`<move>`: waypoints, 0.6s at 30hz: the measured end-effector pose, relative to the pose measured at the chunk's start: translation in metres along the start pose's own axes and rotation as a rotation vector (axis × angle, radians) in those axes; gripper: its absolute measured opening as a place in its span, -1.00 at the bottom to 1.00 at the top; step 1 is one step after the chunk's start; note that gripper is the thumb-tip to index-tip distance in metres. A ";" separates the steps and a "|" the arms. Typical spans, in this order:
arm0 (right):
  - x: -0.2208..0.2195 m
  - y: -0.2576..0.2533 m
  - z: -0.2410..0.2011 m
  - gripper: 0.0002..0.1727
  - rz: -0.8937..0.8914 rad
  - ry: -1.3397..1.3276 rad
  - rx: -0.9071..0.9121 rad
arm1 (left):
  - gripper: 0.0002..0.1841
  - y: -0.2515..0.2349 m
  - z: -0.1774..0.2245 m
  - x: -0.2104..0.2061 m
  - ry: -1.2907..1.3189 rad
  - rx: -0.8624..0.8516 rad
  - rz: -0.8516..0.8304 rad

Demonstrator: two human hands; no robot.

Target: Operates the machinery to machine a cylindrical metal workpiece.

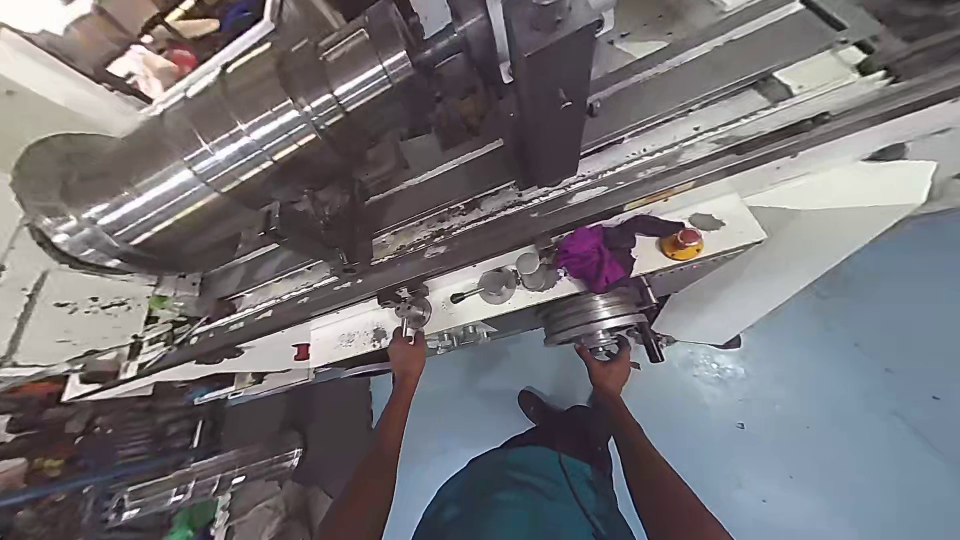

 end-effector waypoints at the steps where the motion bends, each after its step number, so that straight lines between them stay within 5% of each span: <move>1: 0.000 0.000 0.000 0.18 -0.008 -0.001 -0.010 | -0.48 0.001 0.000 0.000 -0.020 0.006 0.007; 11: -0.005 -0.007 0.021 0.10 -0.095 -0.196 -0.173 | -0.46 0.000 -0.006 -0.004 0.051 0.059 -0.022; 18: -0.011 -0.006 0.028 -0.23 -0.190 -0.366 -0.302 | -0.37 0.001 -0.006 -0.008 0.148 0.133 -0.056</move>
Point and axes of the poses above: each hand's wrist, its own y-axis away from the middle knuckle, its own x-axis out of the back of the hand, z = x × y, the point moved 9 cm from there along -y, towards the middle knuckle, and after that the axes turned 2 degrees about y, right-handed, at the moved point
